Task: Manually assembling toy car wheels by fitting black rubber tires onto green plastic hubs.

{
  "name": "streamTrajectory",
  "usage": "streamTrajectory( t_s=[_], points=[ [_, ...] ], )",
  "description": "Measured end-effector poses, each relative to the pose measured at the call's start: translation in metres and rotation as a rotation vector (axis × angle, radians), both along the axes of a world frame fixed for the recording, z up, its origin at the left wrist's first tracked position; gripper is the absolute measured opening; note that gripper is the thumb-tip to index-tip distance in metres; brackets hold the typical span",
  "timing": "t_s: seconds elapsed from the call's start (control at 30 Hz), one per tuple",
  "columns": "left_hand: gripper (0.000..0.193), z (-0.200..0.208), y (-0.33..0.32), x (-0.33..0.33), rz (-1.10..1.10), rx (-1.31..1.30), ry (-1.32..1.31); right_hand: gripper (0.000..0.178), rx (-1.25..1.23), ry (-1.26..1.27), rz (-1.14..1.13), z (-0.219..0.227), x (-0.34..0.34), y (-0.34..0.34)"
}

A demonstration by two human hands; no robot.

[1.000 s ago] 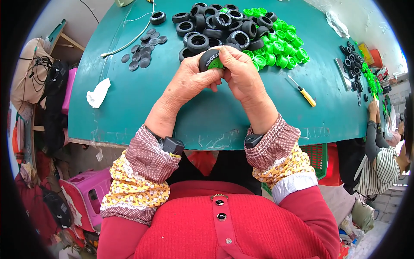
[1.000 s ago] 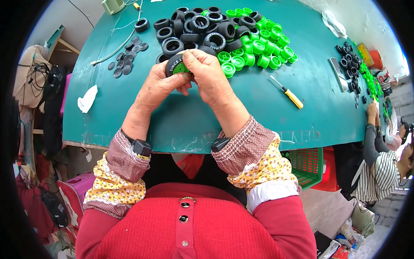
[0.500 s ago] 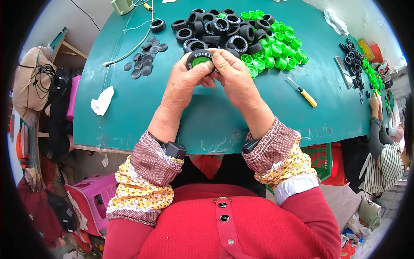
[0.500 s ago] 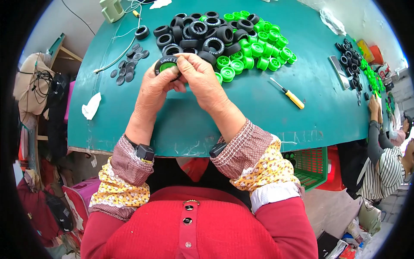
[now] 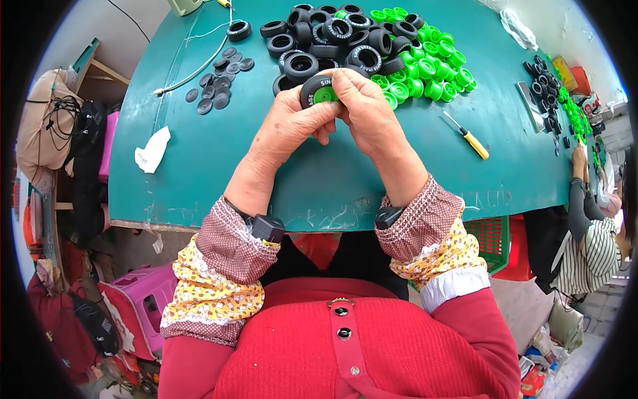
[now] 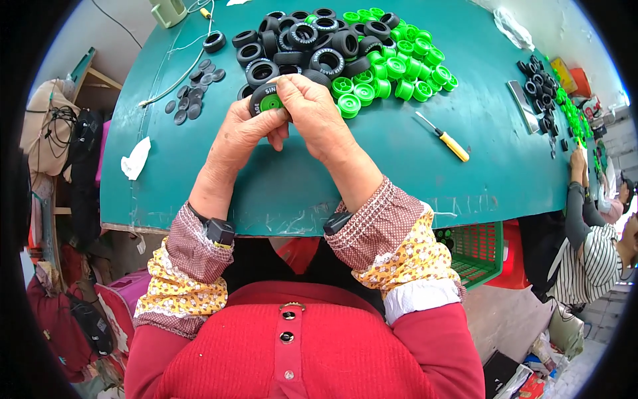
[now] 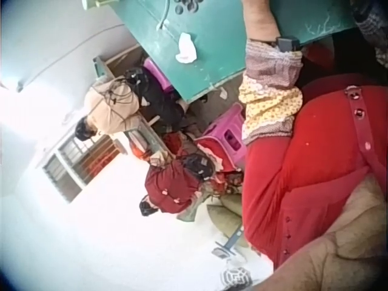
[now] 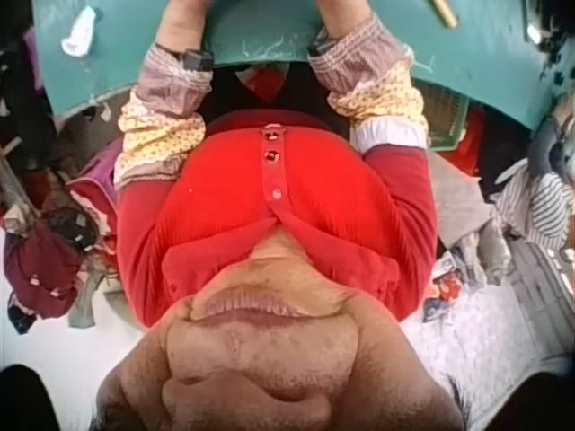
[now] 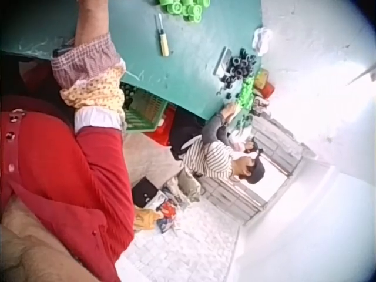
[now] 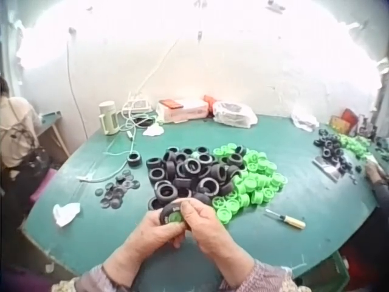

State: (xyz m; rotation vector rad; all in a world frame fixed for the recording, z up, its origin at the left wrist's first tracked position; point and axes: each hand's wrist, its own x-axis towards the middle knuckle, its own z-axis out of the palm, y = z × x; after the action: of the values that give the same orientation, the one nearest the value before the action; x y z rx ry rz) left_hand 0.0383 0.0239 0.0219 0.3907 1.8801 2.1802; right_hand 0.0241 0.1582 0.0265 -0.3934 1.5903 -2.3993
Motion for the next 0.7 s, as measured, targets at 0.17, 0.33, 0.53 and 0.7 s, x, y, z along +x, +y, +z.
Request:
streamTrajectory(
  t_s=[0.17,0.33,0.53,0.7],
  points=[
    [0.023,0.003,0.003,0.003,0.024,-0.018,0.019,0.026,-0.006,-0.009,-0.014,0.000,0.002,0.000],
    [0.024,0.004,0.005,0.004,0.029,-0.024,0.027,0.026,-0.010,-0.023,-0.028,0.002,0.003,0.001],
    [0.027,0.004,0.005,0.004,0.036,-0.060,0.104,0.026,-0.021,-0.030,-0.024,-0.003,0.000,0.002],
    [0.034,0.005,-0.005,0.002,-0.013,-0.076,0.059,0.026,-0.045,0.021,0.050,0.003,0.002,-0.002]
  ],
)
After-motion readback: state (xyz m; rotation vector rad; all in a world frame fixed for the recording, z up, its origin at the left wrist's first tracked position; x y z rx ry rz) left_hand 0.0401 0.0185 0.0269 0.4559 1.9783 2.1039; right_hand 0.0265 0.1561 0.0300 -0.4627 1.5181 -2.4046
